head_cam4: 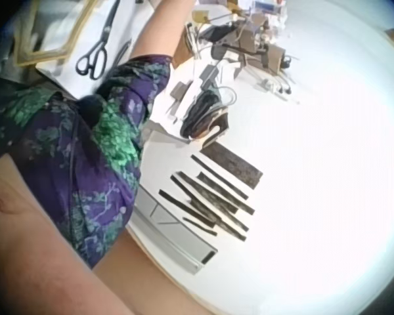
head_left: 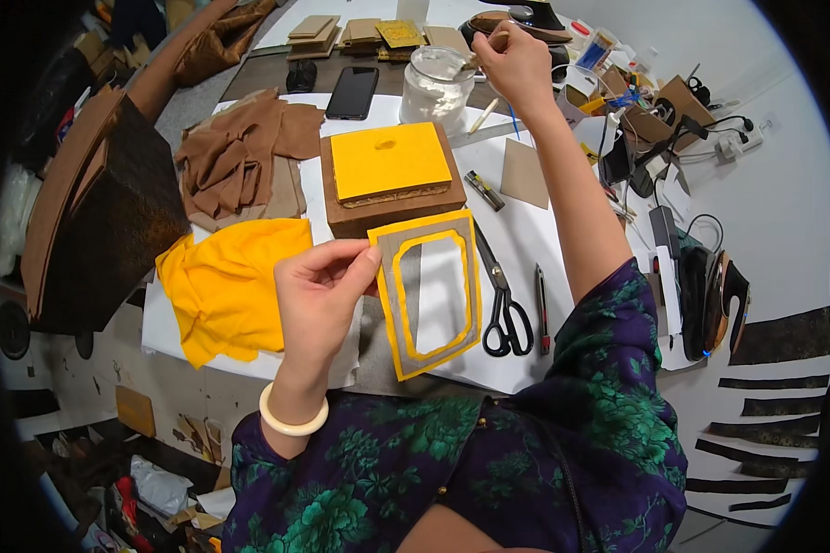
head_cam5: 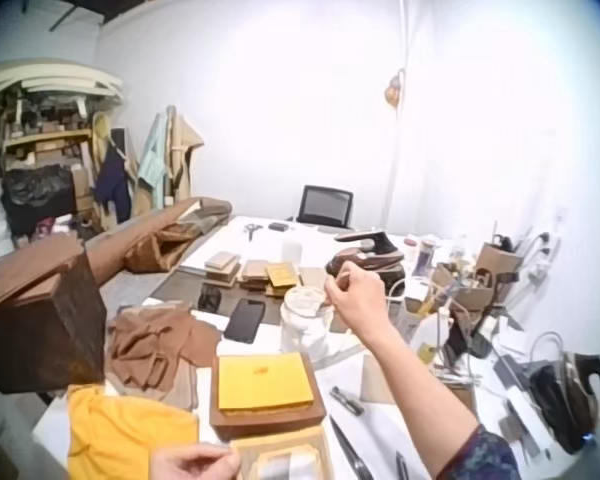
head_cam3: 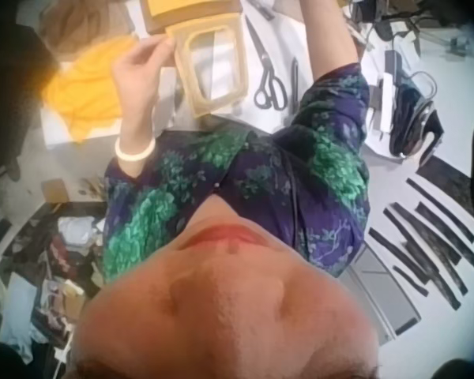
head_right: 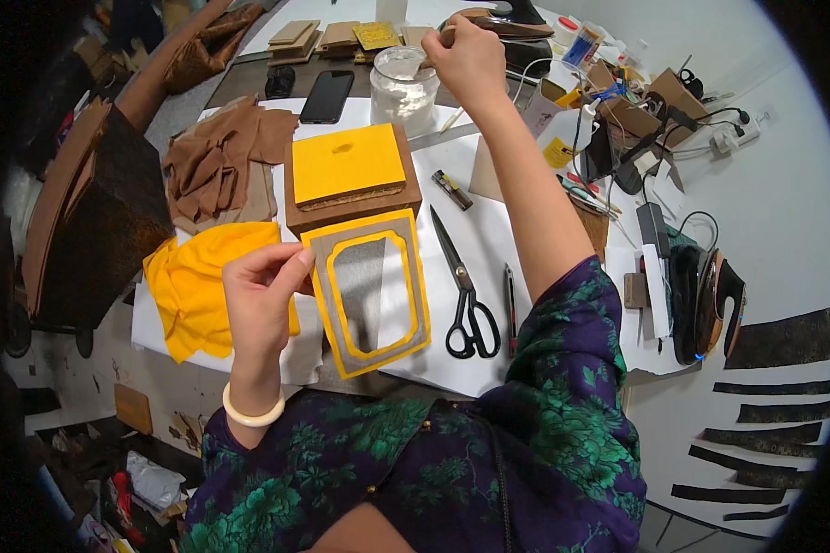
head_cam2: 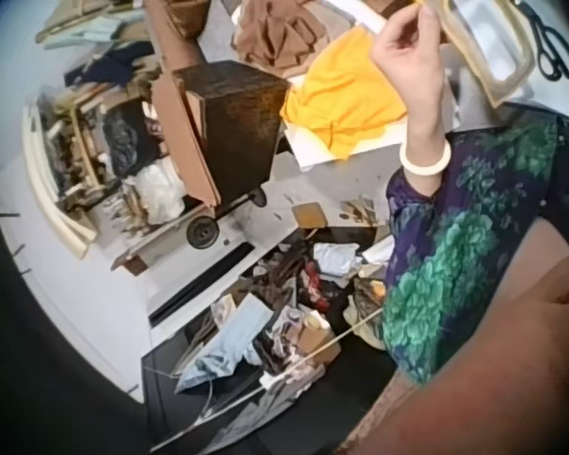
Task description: The person uses shears to cut a yellow fabric piece along a gray template outline, then uses a brush to sweep the cut edges and inspects the resulting frame.
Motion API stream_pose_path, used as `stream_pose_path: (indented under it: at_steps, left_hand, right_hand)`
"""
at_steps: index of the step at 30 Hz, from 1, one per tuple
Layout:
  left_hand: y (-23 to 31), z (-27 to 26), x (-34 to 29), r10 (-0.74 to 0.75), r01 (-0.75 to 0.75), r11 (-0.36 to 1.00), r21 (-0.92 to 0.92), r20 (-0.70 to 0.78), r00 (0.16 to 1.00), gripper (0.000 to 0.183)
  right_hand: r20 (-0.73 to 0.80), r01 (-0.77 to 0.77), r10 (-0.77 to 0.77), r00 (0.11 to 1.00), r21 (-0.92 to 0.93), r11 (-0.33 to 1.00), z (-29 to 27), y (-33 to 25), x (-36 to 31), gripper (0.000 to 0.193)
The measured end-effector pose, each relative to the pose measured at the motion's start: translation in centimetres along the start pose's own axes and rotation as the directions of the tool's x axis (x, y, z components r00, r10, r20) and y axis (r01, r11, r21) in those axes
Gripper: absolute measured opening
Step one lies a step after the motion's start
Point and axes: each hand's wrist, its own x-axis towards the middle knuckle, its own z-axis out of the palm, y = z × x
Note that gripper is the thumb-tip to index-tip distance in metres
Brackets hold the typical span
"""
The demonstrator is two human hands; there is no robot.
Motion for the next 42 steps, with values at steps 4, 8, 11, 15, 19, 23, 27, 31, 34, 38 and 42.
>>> stream_pose_path:
  at_steps: [4,8,11,15,19,23,27,31,34,38,42]
  left_hand:
    - [0.0,-0.3,-0.2,0.013,-0.013,1.000,0.016,-0.042,0.999,0.010]
    - [0.9,-0.8,-0.8,0.003,-0.004,0.998,-0.065,-0.008,1.000,0.011]
    - [1.7,-0.3,-1.3,0.022,-0.020,0.997,-0.072,0.020,1.000,0.011]
    - [1.7,-0.1,-1.9,0.044,-0.037,0.995,-0.089,0.081,0.996,0.011]
    - [2.1,0.3,-2.6,0.077,-0.064,0.993,-0.098,0.137,0.988,0.010]
    - [2.2,0.3,-3.0,0.095,-0.083,0.993,-0.084,0.147,0.985,0.009]
    - [2.4,0.6,-3.2,0.111,-0.097,0.991,-0.093,0.153,0.982,0.009]
    - [2.4,0.7,-3.4,0.128,-0.116,0.989,-0.096,0.126,0.984,0.009]
    - [2.5,1.0,-3.7,0.144,-0.137,0.987,-0.080,0.094,0.985,0.009]
    - [2.3,1.2,-3.7,0.169,-0.165,0.984,-0.063,0.063,0.984,0.010]
    - [2.1,1.5,-3.9,0.192,-0.189,0.980,-0.060,0.057,0.980,0.010]
  right_hand:
    - [0.026,-0.072,0.067,0.997,0.366,0.928,-4.0,-4.4,-1.2,0.015]
    - [-0.076,0.070,-0.021,0.997,0.723,0.688,-11.8,-9.3,-5.6,0.012]
    - [-0.014,-0.011,0.042,0.999,0.839,0.545,-16.5,-12.6,-10.7,0.009]
    - [-0.005,0.063,-0.120,0.993,0.873,0.484,-17.4,-13.6,-15.3,0.014]
    - [0.055,0.041,-0.178,0.983,0.868,0.494,-17.6,-13.8,-16.5,0.013]
    - [0.088,0.004,-0.166,0.982,0.874,0.486,-18.4,-13.8,-16.9,0.013]
    - [0.027,0.055,-0.150,0.988,0.856,0.514,-18.3,-14.0,-17.0,0.013]
    - [0.034,0.021,-0.081,0.996,0.798,0.602,-19.1,-15.1,-17.6,0.013]
    - [0.006,0.058,-0.094,0.996,0.746,0.664,-18.9,-15.5,-17.7,0.012]
    - [-0.002,0.046,-0.064,0.998,0.713,0.699,-19.1,-15.7,-18.2,0.012]
    - [-0.081,0.069,-0.018,0.997,0.682,0.728,-18.6,-15.8,-19.0,0.013]
